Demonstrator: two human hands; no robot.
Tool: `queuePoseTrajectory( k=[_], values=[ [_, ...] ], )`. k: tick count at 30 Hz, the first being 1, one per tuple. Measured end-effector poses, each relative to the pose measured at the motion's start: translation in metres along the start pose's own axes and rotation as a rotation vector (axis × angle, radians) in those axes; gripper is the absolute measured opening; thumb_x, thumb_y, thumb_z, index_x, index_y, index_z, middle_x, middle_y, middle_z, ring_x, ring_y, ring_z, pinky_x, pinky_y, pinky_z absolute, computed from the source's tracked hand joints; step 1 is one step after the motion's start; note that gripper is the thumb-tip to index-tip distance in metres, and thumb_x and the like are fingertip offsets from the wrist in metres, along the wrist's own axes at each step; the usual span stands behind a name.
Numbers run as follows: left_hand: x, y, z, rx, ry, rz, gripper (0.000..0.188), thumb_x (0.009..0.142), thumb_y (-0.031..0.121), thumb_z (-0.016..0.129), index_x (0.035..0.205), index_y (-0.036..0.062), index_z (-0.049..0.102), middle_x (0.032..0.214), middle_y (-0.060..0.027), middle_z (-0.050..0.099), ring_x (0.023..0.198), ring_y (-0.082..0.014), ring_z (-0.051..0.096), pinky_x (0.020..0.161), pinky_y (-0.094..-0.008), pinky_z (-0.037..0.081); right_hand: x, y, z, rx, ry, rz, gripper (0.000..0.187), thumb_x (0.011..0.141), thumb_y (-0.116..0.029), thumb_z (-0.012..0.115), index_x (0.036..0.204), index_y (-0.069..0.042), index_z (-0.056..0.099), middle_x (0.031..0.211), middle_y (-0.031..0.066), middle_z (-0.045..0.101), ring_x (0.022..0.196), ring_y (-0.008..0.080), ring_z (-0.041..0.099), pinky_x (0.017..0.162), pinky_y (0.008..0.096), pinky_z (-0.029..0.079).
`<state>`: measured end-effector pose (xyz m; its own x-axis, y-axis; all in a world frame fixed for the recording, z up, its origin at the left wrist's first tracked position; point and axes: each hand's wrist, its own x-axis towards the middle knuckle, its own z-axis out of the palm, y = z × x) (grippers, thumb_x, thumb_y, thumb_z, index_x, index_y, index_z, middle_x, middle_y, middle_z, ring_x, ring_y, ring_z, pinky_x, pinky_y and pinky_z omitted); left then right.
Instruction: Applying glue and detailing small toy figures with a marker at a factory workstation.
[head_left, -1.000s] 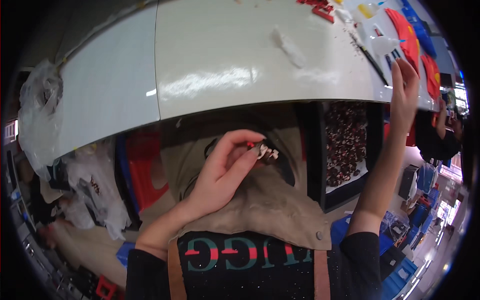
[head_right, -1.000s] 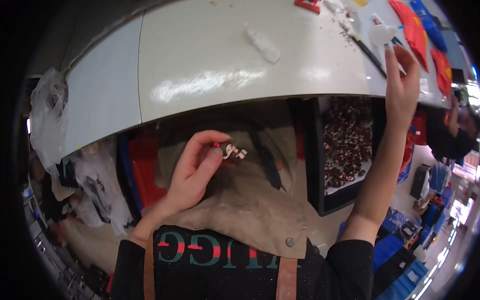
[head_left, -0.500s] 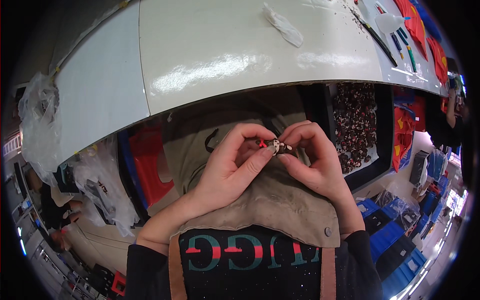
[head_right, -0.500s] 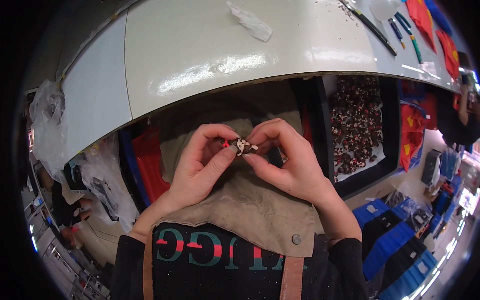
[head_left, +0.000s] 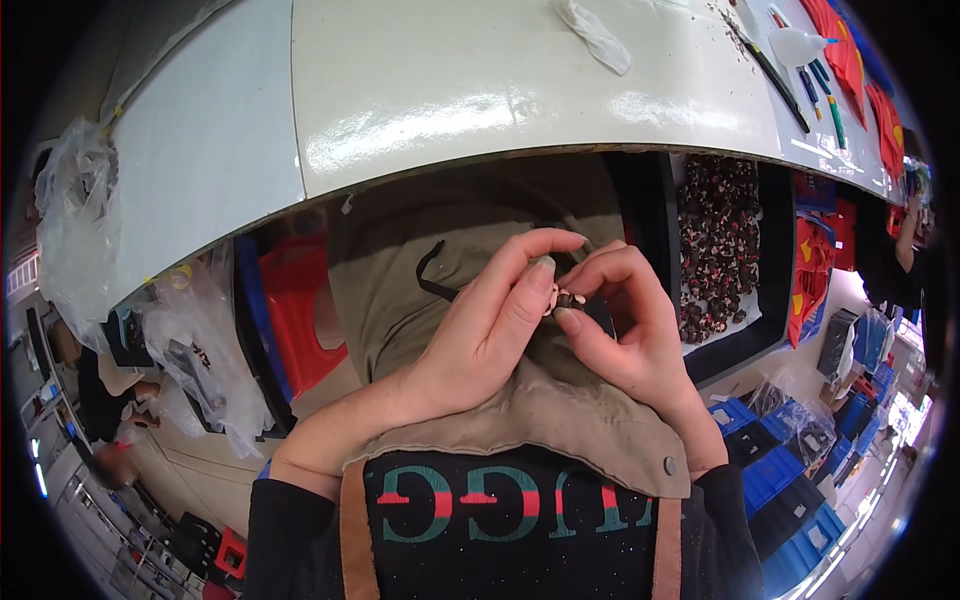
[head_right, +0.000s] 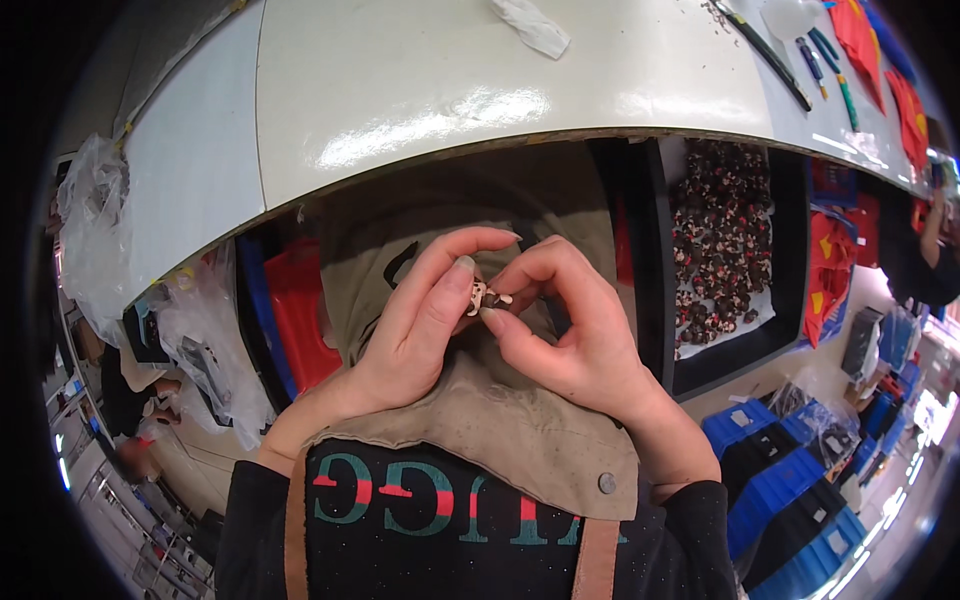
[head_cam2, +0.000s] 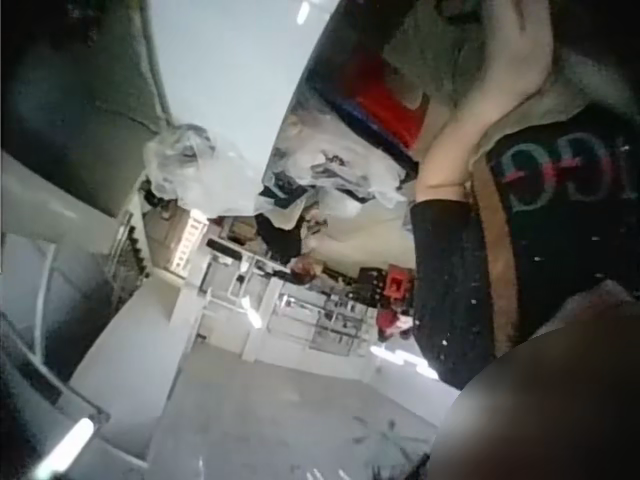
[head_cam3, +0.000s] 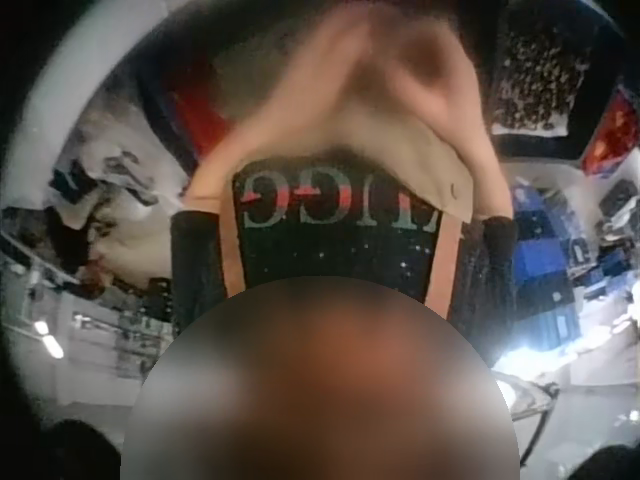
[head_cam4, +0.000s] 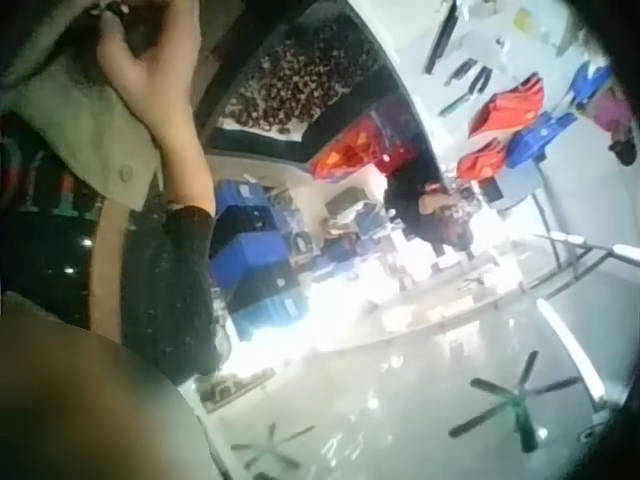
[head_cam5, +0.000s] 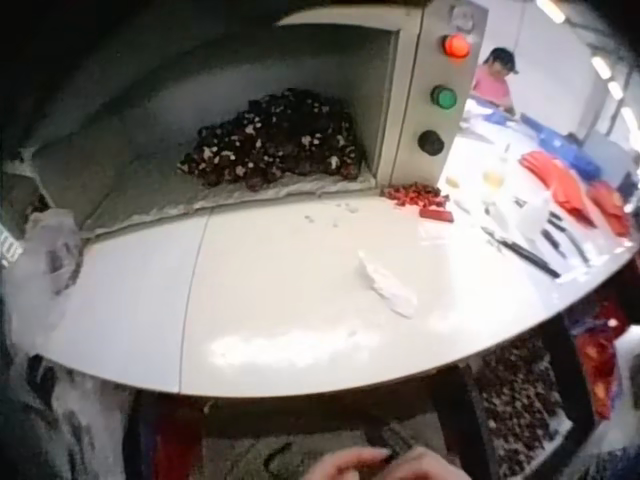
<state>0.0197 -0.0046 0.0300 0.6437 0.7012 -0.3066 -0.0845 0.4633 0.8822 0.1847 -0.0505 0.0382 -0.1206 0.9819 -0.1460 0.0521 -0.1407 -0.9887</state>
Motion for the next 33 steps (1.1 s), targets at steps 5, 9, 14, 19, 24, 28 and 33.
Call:
queuePoseTrajectory(
  k=[5,9,14,19,24,28,33],
  values=[
    [0.0,-0.007,-0.002,0.111,0.028,0.142,0.035,0.098,0.025,0.035,0.123,0.0017,0.042,0.098,-0.0103,0.058,0.089,-0.0157,0.056,0.079,-0.0274,0.043,0.001,0.003,0.005,0.088,0.042,0.072,0.022,0.078,0.005,0.059,0.095,-0.002,0.046,0.095,0.008,0.048,0.091,0.0147,0.05,0.082,0.026,0.041],
    [0.001,-0.004,-0.005,0.192,-0.009,0.093,0.034,0.098,0.025,0.035,0.122,0.0018,0.043,0.101,-0.0118,0.058,0.092,-0.0179,0.057,0.08,-0.0284,0.044,-0.001,0.008,0.004,-0.052,0.033,-0.032,0.022,0.078,0.006,0.057,0.096,-0.002,0.047,0.097,0.0087,0.049,0.091,0.0144,0.05,0.082,0.0256,0.041],
    [0.002,-0.001,-0.004,0.228,0.002,0.112,0.034,0.099,0.026,0.035,0.12,0.0017,0.045,0.102,-0.0118,0.058,0.093,-0.0186,0.057,0.081,-0.029,0.044,-0.001,0.007,0.001,-0.017,0.015,-0.026,0.02,0.079,0.007,0.056,0.095,-0.001,0.048,0.098,0.0097,0.05,0.091,0.014,0.05,0.082,0.025,0.041],
    [0.0,-0.003,-0.004,0.166,-0.015,0.047,0.037,0.099,0.027,0.034,0.123,0.0015,0.044,0.105,-0.0082,0.056,0.094,-0.0133,0.053,0.082,-0.0259,0.042,-0.001,0.003,0.001,0.111,0.013,0.092,0.015,0.08,0.005,0.054,0.093,-0.001,0.049,0.097,0.0086,0.05,0.089,0.013,0.05,0.08,0.024,0.04],
    [0.0,0.0,-0.003,0.157,-0.049,0.01,0.04,0.099,0.029,0.033,0.126,0.0013,0.043,0.109,-0.0048,0.054,0.094,-0.0082,0.05,0.083,-0.0227,0.04,-0.003,0.004,-0.003,0.256,0.019,0.205,0.013,0.08,0.003,0.056,0.09,-0.001,0.05,0.096,0.0074,0.05,0.088,0.0119,0.049,0.079,0.0235,0.04],
    [0.001,-0.001,-0.004,0.218,-0.072,0.012,0.039,0.099,0.027,0.033,0.125,0.0005,0.043,0.11,-0.0066,0.053,0.097,-0.0103,0.05,0.085,-0.0242,0.04,-0.003,0.002,-0.006,0.21,0.005,0.177,0.01,0.083,0.001,0.058,0.09,0.0,0.052,0.091,0.0046,0.054,0.086,0.0086,0.053,0.078,0.023,0.044],
    [0.001,-0.007,-0.006,0.321,-0.081,0.073,0.038,0.099,0.026,0.034,0.125,-0.0001,0.043,0.111,-0.0084,0.053,0.101,-0.0134,0.05,0.089,-0.0257,0.039,-0.005,-0.003,-0.004,0.19,0.024,0.21,0.01,0.082,0.0,0.059,0.089,0.0,0.052,0.089,0.0039,0.055,0.085,0.0085,0.054,0.077,0.0228,0.044]
  ],
)
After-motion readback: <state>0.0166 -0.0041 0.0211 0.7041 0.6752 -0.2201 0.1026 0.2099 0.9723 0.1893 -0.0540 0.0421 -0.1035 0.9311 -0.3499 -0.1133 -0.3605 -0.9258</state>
